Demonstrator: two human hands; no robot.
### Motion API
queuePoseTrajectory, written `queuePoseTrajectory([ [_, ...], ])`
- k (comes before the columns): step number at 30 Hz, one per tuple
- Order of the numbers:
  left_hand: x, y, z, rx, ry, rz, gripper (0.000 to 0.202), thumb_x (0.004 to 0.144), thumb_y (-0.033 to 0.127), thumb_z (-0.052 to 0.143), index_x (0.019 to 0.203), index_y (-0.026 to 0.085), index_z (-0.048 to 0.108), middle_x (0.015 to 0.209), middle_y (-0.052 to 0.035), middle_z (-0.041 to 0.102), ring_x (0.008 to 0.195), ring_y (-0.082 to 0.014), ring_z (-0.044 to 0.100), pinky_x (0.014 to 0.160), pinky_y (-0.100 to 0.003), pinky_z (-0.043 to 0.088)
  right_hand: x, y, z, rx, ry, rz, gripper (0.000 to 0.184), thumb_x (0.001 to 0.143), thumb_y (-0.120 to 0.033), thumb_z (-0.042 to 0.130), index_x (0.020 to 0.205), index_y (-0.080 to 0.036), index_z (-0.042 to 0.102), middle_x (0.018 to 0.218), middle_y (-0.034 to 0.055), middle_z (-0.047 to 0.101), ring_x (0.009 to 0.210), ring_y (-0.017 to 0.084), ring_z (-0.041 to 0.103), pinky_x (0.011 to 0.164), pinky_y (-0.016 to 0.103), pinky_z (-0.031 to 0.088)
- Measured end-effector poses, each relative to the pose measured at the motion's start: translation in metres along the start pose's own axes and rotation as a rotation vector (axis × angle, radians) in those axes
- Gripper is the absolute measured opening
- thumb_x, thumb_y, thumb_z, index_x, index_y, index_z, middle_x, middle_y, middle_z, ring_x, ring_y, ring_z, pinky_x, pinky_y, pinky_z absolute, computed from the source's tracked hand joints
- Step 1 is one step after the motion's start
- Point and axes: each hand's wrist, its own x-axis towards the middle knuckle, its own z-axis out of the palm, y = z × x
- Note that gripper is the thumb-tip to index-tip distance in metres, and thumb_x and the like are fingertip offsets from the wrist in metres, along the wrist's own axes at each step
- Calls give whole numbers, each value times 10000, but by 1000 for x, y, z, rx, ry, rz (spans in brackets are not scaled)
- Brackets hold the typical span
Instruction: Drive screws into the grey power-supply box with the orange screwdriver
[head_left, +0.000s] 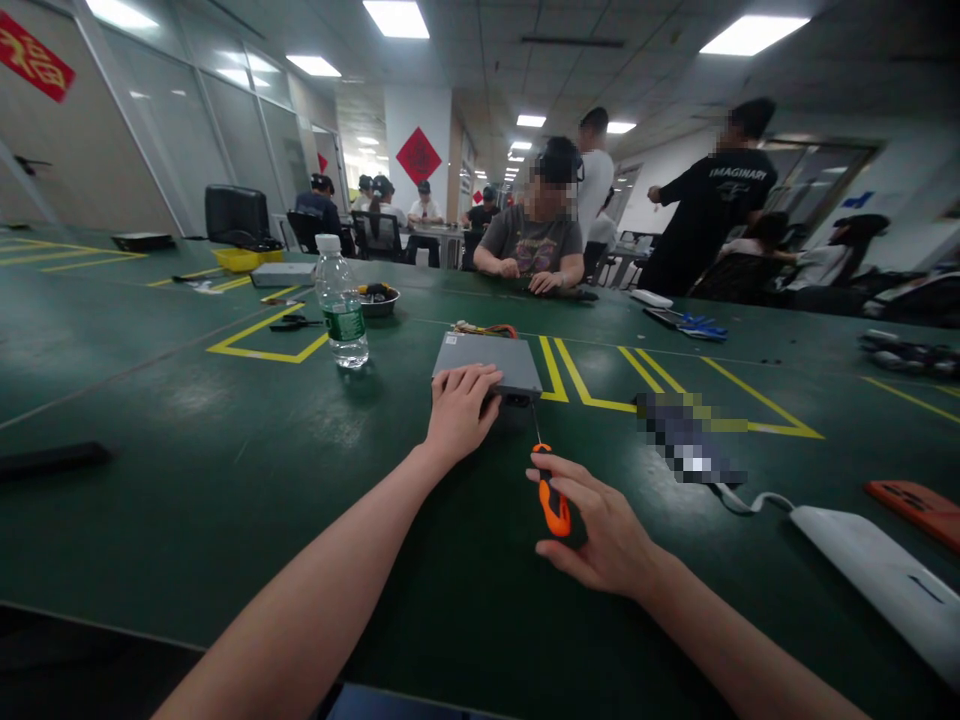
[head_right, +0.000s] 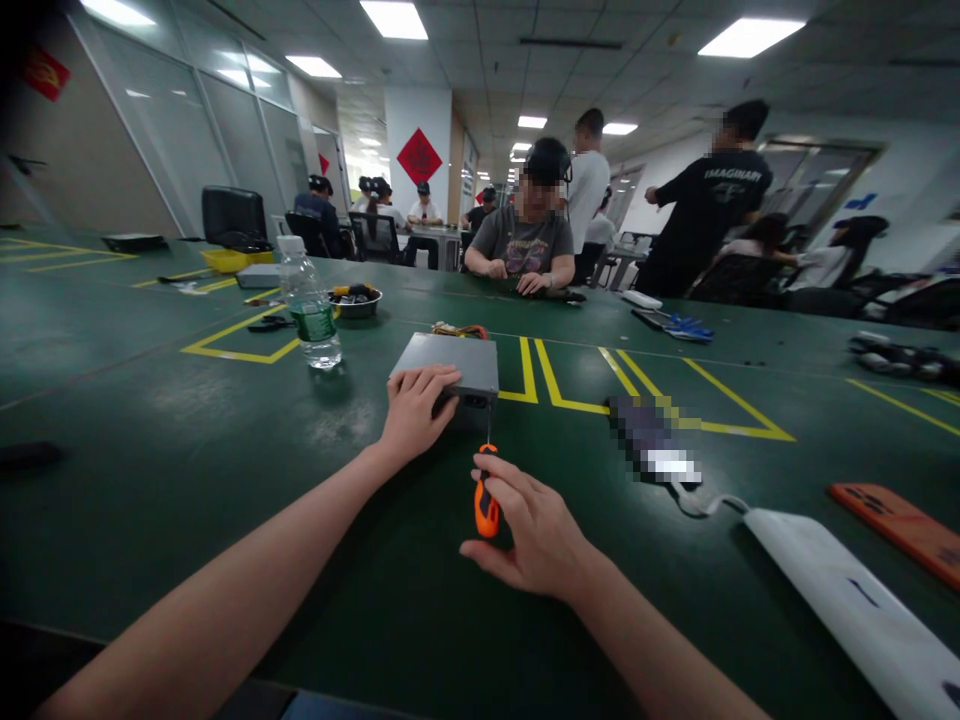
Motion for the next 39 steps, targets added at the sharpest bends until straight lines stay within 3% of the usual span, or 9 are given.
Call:
queuePoseTrajectory([
  [4, 0, 0, 1, -5, 11, 1, 262, 850, 251, 473, 1108, 267, 518, 1221, 0, 562, 1151, -196, 443, 952, -388, 268, 0, 0, -3, -124, -59, -44, 342, 891, -318, 408, 1194, -160, 412, 1224, 196, 477, 1047, 254, 554, 752, 370, 523],
  [8, 0, 0, 1, -2, 7, 3, 263, 854, 255, 469, 1112, 267, 518, 1218, 2, 563, 1152, -192, 441, 953, -382, 267, 4, 0, 0, -173, 55, -82, 303, 862, -316, 504, 1111, -154, 444, 1167, 202, 526, 848, 209, 615, 661, 336, 525],
  [11, 0, 0, 1, 4, 4, 0, 263, 857, 256, 463, 1113, 267, 519, 1219, 1, 563, 1146, -194, 446, 957, -383, 265, 4, 0, 2, -84, 117, -51, 356, 841, -300, 550, 1117, -143, 390, 1133, 205, 542, 909, 217, 610, 710, 344, 535],
  [16, 0, 0, 1, 6, 10, 6, 259, 854, 255, 466, 1108, 264, 519, 1216, -2, 566, 1146, -195, 446, 952, -381, 269, -1, -2, -1, -8, 10, -11, 409, 875, -292, 453, 1216, -105, 329, 1211, 232, 466, 1124, 267, 503, 821, 398, 511],
  [20, 0, 0, 1, 5, 14, 9, 254, 853, 259, 471, 1103, 263, 521, 1209, -1, 570, 1141, -195, 450, 948, -382, 267, 2, -2, -3, -131, -28, -43, 327, 888, -272, 420, 1192, -153, 405, 1222, 217, 445, 1048, 266, 544, 755, 394, 521],
  [26, 0, 0, 3, 1, 10, -2, 265, 848, 257, 481, 1110, 265, 523, 1214, -5, 566, 1146, -199, 447, 950, -386, 269, 7, -3, 4, -82, 131, -20, 325, 847, -296, 533, 1106, -160, 391, 1131, 187, 531, 973, 238, 586, 729, 363, 532],
  [30, 0, 0, 3, -4, 14, -1, 266, 847, 254, 487, 1110, 268, 524, 1214, 0, 567, 1143, -198, 448, 955, -389, 264, 6, -5, 2, 19, 96, 36, 386, 857, -308, 484, 1176, -145, 340, 1169, 186, 503, 1071, 250, 541, 806, 393, 517],
  [34, 0, -1, 3, -4, 20, 4, 265, 845, 253, 487, 1108, 270, 520, 1211, 5, 569, 1137, -196, 453, 946, -390, 270, 6, -5, -2, -96, 27, 2, 341, 879, -272, 400, 1206, -175, 385, 1204, 176, 468, 1057, 254, 540, 769, 397, 519],
  [39, 0, -1, 4, 0, 20, 8, 267, 847, 255, 481, 1110, 270, 518, 1215, -2, 566, 1141, -200, 452, 944, -392, 274, 5, -2, 3, -147, 110, -23, 297, 841, -273, 510, 1103, -163, 422, 1125, 179, 519, 958, 243, 576, 710, 373, 522],
])
